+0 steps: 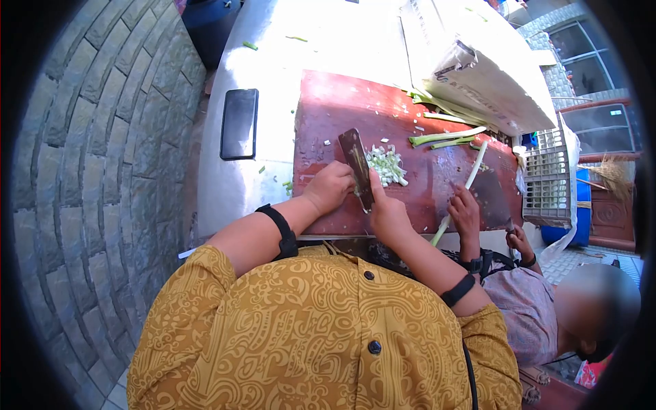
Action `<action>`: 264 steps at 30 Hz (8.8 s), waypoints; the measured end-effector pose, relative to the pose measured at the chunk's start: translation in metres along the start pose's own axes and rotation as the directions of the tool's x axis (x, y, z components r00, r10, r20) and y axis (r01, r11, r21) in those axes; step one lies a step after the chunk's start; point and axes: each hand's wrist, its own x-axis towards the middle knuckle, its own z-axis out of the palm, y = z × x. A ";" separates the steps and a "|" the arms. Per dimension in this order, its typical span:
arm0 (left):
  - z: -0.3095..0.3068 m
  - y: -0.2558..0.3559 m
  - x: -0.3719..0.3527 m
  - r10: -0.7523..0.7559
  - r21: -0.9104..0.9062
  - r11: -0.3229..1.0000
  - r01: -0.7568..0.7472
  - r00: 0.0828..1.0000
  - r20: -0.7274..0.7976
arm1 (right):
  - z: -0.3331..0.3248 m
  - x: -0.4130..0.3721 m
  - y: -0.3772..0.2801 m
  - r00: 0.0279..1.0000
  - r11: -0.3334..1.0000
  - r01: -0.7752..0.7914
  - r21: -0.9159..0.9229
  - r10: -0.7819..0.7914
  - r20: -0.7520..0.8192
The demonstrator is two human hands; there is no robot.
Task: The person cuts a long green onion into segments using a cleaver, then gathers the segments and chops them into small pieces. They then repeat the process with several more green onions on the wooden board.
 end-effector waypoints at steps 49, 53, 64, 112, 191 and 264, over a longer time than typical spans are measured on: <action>-0.046 0.013 -0.012 -0.160 0.245 0.960 0.136 0.984 0.081 | -0.007 -0.008 -0.006 0.976 0.992 0.045 0.120 -0.018 -0.219; -0.043 0.015 -0.013 -0.213 0.314 0.933 0.175 0.973 0.093 | -0.008 -0.021 -0.020 0.994 0.997 0.041 0.065 -0.034 -0.106; -0.031 0.005 -0.018 -0.168 0.325 0.937 0.126 0.980 0.105 | 0.009 -0.012 -0.027 0.999 0.999 0.043 -0.023 -0.044 -0.031; -0.022 0.066 0.043 0.396 0.095 0.900 -0.426 0.889 0.232 | -0.025 -0.033 0.007 0.962 0.372 0.034 0.928 0.239 -0.131; 0.006 -0.054 0.094 -0.361 0.539 0.818 0.202 0.910 0.206 | 0.004 -0.041 0.114 0.866 0.428 -0.224 0.875 0.499 -0.022; 0.007 -0.010 0.069 -0.434 -0.249 0.873 0.419 0.901 -0.008 | -0.019 -0.021 0.075 0.969 -0.164 -0.113 0.980 0.199 0.145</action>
